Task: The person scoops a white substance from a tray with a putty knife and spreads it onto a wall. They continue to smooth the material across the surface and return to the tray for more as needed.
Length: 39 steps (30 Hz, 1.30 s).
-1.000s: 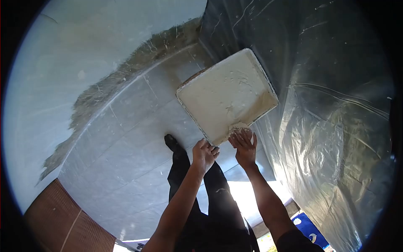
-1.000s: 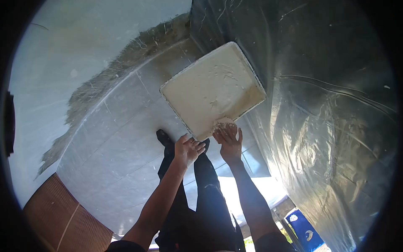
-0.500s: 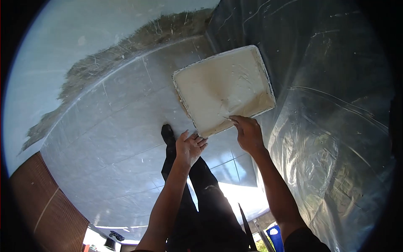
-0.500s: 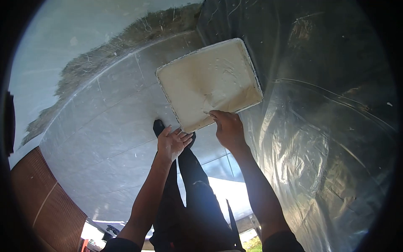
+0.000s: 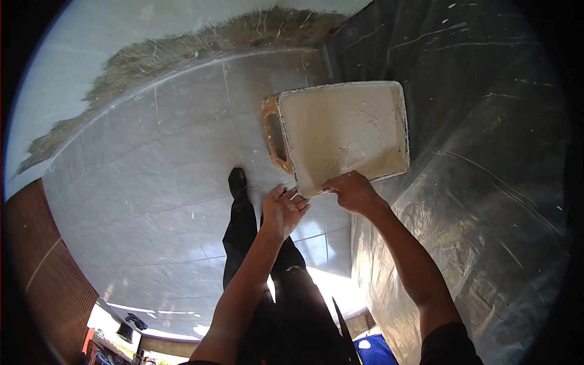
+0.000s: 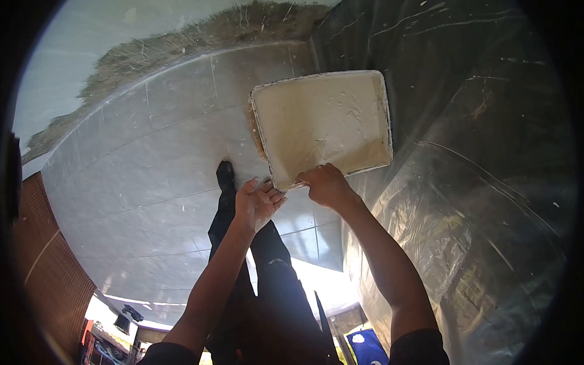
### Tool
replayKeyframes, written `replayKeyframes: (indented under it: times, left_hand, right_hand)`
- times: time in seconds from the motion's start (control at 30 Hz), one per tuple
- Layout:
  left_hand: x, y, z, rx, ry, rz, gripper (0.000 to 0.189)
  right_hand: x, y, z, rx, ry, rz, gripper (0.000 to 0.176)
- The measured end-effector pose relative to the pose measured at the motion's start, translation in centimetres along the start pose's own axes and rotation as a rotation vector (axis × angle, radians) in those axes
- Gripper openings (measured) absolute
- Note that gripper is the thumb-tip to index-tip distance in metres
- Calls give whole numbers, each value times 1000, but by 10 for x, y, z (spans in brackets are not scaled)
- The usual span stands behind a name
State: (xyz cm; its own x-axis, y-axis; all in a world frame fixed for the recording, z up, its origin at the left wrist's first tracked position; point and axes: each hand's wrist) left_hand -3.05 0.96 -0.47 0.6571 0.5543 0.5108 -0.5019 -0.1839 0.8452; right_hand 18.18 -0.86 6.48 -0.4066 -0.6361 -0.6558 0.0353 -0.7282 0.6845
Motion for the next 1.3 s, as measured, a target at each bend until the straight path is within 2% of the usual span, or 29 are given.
replayKeyframes:
  times: [0.13, 0.2, 0.33, 0.4, 0.43, 0.5, 0.57, 0.6, 0.63, 0.7, 0.73, 0.8, 0.9, 1.03, 1.23, 1.3]
  left_hand:
    - [0, 1, 0, 1, 24, 17, 71]
    - [0, 0, 0, 3, 16, 20, 71]
    - [2, 0, -3, 3, -1, -12, 73]
    - [3, 2, -8, 18, -106, -29, 75]
    - [6, 5, -11, 33, -208, -47, 78]
    - [18, 18, -18, 99, -273, -58, 79]
    - [30, 30, -25, 171, -341, -53, 81]
    - [33, 35, -29, 171, -324, -41, 81]
    - [37, 40, -32, 174, -308, -29, 81]
    - [49, 54, -35, 211, -342, 10, 79]
    - [57, 63, -35, 213, -340, 13, 78]
    - [87, 91, -33, 237, -369, 22, 73]
    - [108, 114, -31, 253, -425, 103, 72]
    - [124, 132, -26, 281, -426, 138, 71]
    - [141, 141, -16, 254, -392, 196, 69]
    - [148, 146, -12, 259, -467, 144, 70]
  right_hand:
    - [-7, -4, 0, 33, -51, -10, 29]
    - [-11, -6, -1, 60, -25, 75, 26]
    - [-25, -14, -19, 81, -138, 104, 22]
    - [-30, -13, -36, 153, -454, 119, 22]
    - [-30, -8, -47, 151, -454, 111, 22]
    - [-29, 3, -70, 268, -884, 8, 22]
    - [-25, 23, -84, 321, -983, -9, 23]
    - [-11, 31, -94, 318, -1238, -48, 28]
    - [1, 39, -98, 301, -1495, -84, 34]
    - [15, 53, -86, 233, -1812, -176, 42]
    - [19, 59, -77, 197, -1818, -197, 42]
    - [23, 68, -61, 105, -2073, -303, 42]
    - [37, 73, -59, -74, -2253, -319, 44]
    - [19, 84, -40, -187, -2314, -356, 46]
    - [-13, 102, -17, -102, -2287, -492, 56]
    - [-18, 107, -12, -108, -2301, -519, 57]
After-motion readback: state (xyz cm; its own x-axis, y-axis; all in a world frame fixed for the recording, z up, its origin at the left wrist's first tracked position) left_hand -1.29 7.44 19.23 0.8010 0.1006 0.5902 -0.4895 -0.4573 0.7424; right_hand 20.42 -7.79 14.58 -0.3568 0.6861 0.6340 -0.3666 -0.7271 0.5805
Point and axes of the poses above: each hand's wrist, its own y-axis away from the middle knuckle, its own x-axis out of the palm, z = x × y, and after that the axes turned 6 degrees about x, right-handed
